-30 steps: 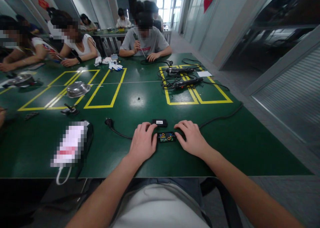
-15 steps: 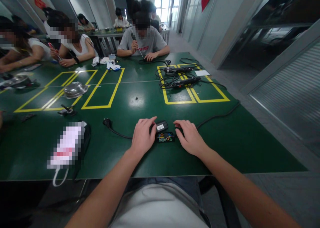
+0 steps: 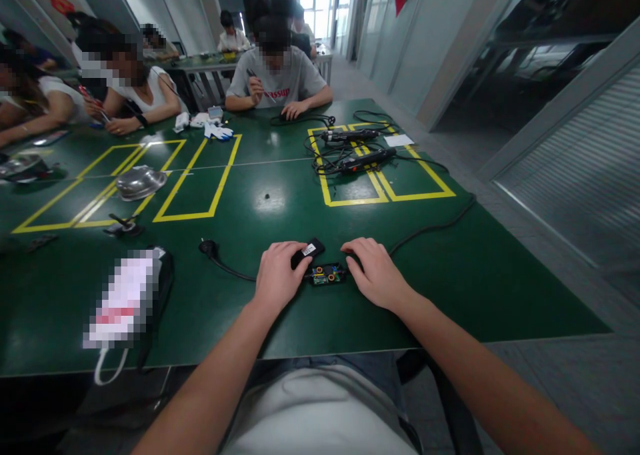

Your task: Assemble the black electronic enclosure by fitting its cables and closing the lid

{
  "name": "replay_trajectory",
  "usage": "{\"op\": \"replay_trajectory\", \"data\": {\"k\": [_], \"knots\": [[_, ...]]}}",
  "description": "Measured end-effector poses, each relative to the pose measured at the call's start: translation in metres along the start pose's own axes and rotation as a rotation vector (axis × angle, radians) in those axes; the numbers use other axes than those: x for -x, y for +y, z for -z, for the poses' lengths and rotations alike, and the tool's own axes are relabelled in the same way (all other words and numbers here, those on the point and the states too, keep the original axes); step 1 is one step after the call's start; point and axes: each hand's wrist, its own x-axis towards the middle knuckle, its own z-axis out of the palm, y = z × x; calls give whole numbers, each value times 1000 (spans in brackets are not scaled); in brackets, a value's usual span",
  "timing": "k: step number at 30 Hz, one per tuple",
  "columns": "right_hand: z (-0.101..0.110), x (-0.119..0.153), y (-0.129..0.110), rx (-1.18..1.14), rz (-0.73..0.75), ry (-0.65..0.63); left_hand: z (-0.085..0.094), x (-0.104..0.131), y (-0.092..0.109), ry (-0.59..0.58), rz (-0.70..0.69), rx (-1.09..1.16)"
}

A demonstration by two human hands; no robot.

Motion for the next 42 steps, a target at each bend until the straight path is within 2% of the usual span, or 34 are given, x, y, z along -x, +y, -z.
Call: {"op": "replay_trajectory", "data": {"k": [5, 9, 12, 26, 42], "knots": [[0, 0, 1, -16, -4, 11, 7, 9, 7, 45, -181, 40], [-1, 1, 2, -27, -9, 19, 11, 17, 19, -15, -369, 57], [-1, 0, 2, -28, -12, 23, 11, 21, 25, -56, -432, 36], [0, -1, -1, 3, -8, -8, 8, 23, 28, -110, -381, -44], [3, 0, -2, 4, 17, -56, 5, 23, 26, -119, -271, 68]]}}
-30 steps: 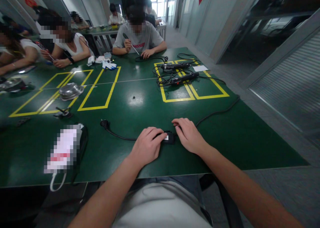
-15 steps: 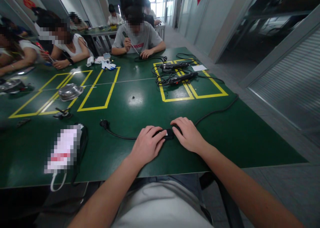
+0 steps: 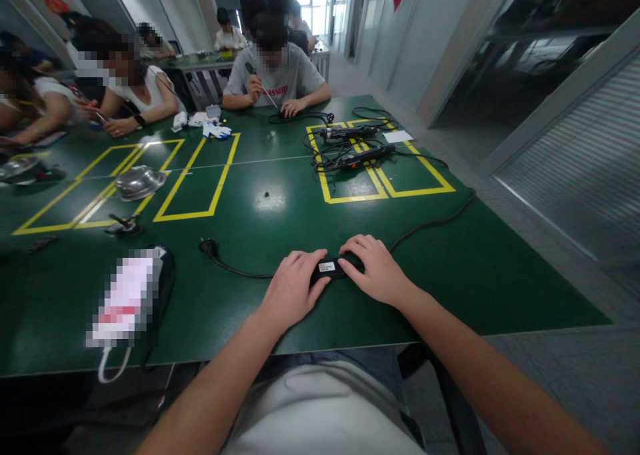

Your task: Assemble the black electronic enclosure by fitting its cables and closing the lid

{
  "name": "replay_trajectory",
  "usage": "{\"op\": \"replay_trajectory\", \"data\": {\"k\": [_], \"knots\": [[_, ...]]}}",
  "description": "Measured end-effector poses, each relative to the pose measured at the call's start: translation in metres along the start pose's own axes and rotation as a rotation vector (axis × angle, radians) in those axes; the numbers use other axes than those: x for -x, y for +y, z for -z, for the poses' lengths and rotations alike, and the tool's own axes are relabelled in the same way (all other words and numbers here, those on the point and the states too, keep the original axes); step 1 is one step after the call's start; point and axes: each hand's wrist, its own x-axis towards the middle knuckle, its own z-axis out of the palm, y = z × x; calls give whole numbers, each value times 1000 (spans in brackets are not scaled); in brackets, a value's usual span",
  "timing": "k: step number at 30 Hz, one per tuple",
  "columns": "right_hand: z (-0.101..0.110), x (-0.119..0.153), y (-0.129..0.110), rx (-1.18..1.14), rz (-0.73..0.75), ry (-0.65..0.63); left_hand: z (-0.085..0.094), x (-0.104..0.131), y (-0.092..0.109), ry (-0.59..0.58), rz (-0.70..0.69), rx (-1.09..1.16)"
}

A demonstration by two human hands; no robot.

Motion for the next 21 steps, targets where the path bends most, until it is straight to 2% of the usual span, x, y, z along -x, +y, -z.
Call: {"op": "replay_trajectory", "data": {"k": [4, 8, 11, 16, 21], "knots": [[1, 0, 0, -15, 8, 5, 2, -1, -3, 56, 37, 17], [3, 0, 1, -40, 20, 4, 2, -3, -16, 175, 198, -14], [4, -1, 1, -61, 43, -10, -2, -5, -24, 186, 275, -34], [8, 0, 0, -93, 82, -36, -5, -7, -24, 169, 277, -64], [10, 3, -2, -115, 110, -39, 4, -1, -12, 175, 240, -119]]}}
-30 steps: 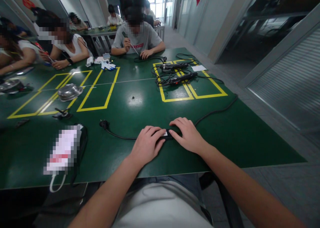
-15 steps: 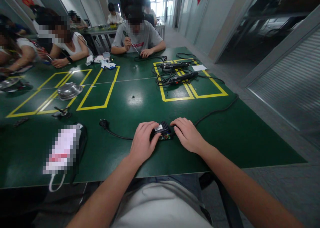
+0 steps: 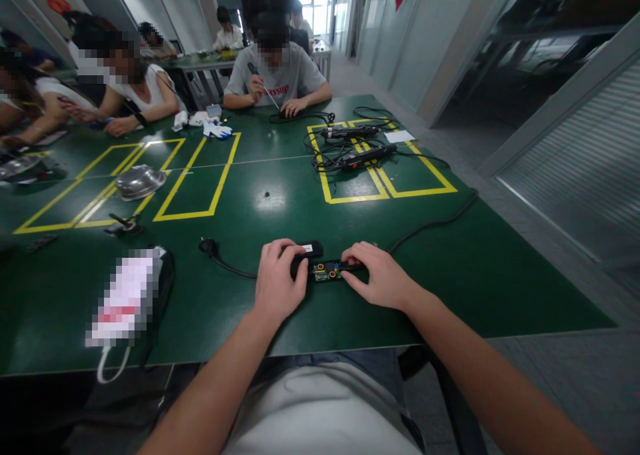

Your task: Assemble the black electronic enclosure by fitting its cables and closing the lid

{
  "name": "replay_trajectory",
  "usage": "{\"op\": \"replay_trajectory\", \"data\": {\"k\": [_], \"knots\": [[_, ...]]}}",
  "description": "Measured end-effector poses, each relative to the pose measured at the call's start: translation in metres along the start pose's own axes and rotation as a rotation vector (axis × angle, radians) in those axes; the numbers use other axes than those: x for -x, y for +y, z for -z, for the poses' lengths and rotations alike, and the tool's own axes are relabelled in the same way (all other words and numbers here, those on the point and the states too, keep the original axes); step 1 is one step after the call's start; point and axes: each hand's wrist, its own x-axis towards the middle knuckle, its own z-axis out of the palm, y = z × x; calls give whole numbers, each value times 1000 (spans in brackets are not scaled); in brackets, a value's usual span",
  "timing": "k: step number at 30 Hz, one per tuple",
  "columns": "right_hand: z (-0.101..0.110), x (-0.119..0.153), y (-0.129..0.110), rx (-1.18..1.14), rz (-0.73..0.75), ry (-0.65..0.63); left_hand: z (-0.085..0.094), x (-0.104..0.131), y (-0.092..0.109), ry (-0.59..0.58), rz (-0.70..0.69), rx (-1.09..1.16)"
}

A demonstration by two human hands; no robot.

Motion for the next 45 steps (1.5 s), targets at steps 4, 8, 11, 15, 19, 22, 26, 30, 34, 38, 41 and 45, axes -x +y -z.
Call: {"op": "replay_trajectory", "data": {"k": [4, 8, 11, 15, 19, 22, 26, 30, 34, 38, 41, 45], "knots": [[-2, 2, -1, -21, 8, -1, 6, 6, 7, -132, -89, -35], [-4, 3, 1, -44, -13, 10, 7, 7, 11, -198, -101, -70], [-4, 4, 2, -61, -27, 24, 7, 6, 11, -210, -92, -83], [-3, 4, 1, -76, -18, 35, 9, 6, 12, -200, -93, -88], [-2, 5, 1, -90, -2, 45, 11, 6, 12, -179, -111, -79], [-1, 6, 1, -101, 9, 56, 10, 7, 12, -160, -127, -68], [0, 5, 2, -105, 21, 70, 8, 9, 10, -127, -143, -55], [1, 4, 2, -110, 49, 68, 5, 9, 8, -97, -150, -44], [1, 4, 2, -113, 77, 78, 6, 9, 8, -78, -146, -23], [2, 3, 5, -110, 96, 106, 9, 8, 10, -69, -115, 2], [1, 3, 5, -109, 121, 111, 12, 7, 11, -92, -89, 10], [0, 2, 5, -100, 138, 112, 13, 5, 11, -133, -67, 21]]}}
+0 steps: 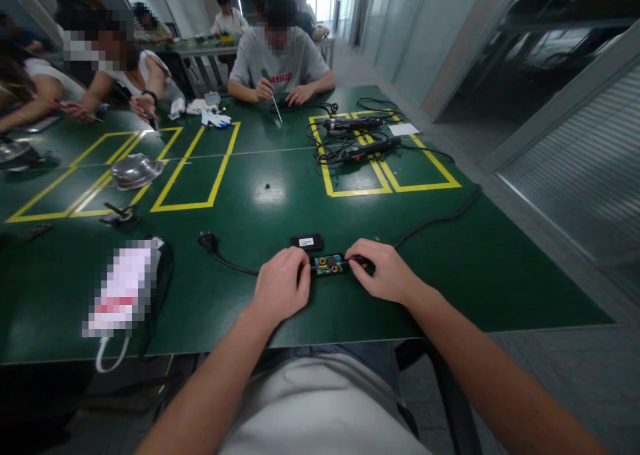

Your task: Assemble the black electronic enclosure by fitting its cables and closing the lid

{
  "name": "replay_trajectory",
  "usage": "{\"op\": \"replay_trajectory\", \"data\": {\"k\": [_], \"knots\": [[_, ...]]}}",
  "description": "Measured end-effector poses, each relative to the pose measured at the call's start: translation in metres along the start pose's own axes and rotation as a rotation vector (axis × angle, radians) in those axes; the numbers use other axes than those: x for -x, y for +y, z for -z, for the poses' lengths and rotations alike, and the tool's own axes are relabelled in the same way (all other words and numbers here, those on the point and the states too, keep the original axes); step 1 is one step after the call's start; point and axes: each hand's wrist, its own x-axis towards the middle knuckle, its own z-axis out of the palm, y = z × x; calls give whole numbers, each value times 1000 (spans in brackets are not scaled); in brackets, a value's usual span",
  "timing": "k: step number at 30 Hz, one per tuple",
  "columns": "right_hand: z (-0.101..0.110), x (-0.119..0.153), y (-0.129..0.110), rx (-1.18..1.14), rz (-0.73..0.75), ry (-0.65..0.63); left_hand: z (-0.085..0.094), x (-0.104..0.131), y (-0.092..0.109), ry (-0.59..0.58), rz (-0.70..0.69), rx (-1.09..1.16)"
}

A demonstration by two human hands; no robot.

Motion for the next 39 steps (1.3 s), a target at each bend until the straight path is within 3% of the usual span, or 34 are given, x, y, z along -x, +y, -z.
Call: {"op": "replay_trajectory", "data": {"k": [16, 26, 39], "knots": [[-3, 2, 2, 41, -52, -8, -1, 1, 0, -33, 40, 24], [-2, -2, 2, 124, -99, -27, 0, -2, 3, -123, 64, -81], [-1, 0, 2, 85, -50, -53, 3, -2, 2, -172, -40, -87]]}}
